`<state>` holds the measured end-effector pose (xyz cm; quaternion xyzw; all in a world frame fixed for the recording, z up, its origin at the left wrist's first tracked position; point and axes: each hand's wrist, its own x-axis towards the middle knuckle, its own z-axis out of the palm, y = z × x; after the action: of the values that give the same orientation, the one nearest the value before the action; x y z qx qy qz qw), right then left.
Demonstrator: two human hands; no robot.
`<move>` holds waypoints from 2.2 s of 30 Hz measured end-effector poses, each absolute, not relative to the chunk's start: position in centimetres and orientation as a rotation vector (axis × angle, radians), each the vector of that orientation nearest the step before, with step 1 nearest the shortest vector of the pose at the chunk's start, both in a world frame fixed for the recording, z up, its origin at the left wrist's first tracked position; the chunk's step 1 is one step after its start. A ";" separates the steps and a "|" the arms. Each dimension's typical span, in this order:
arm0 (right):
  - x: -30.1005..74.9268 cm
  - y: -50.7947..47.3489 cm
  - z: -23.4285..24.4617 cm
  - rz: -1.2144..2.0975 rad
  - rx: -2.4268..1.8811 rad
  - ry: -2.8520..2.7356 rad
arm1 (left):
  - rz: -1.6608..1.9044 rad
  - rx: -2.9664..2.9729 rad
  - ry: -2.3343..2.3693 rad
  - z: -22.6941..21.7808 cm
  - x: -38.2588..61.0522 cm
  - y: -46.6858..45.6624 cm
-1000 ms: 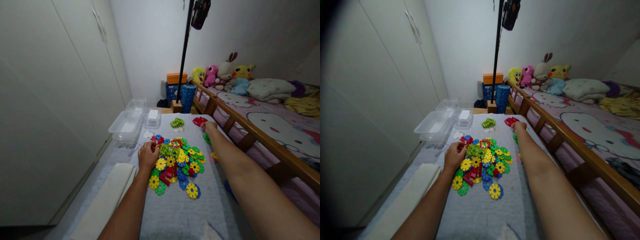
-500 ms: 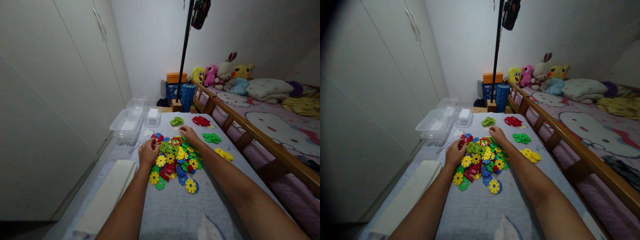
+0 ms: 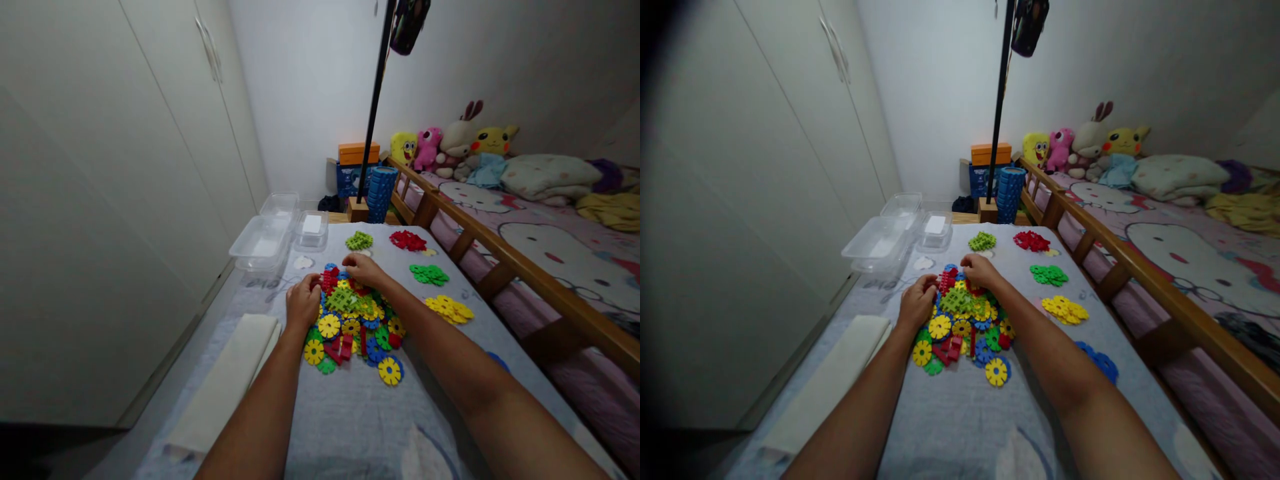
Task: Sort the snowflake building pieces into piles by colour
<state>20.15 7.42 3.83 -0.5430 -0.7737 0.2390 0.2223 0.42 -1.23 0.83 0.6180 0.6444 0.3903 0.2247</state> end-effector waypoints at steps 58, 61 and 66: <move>32.7 14.6 0.9 0.266 -2.022 -1.304 | 1.279 1.672 1.829 -0.2 0.2 -0.6; 32.2 13.8 1.0 0.282 -1.981 -1.394 | 1.266 1.680 1.842 -0.2 0.2 -0.7; 31.6 13.0 1.5 0.334 -1.927 -1.526 | 1.270 1.688 1.842 -0.3 0.2 -0.6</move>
<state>31.60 13.01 1.51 -0.7347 -0.5819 0.1274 0.3246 0.19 -0.64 -0.27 0.5938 0.6477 0.4466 0.1686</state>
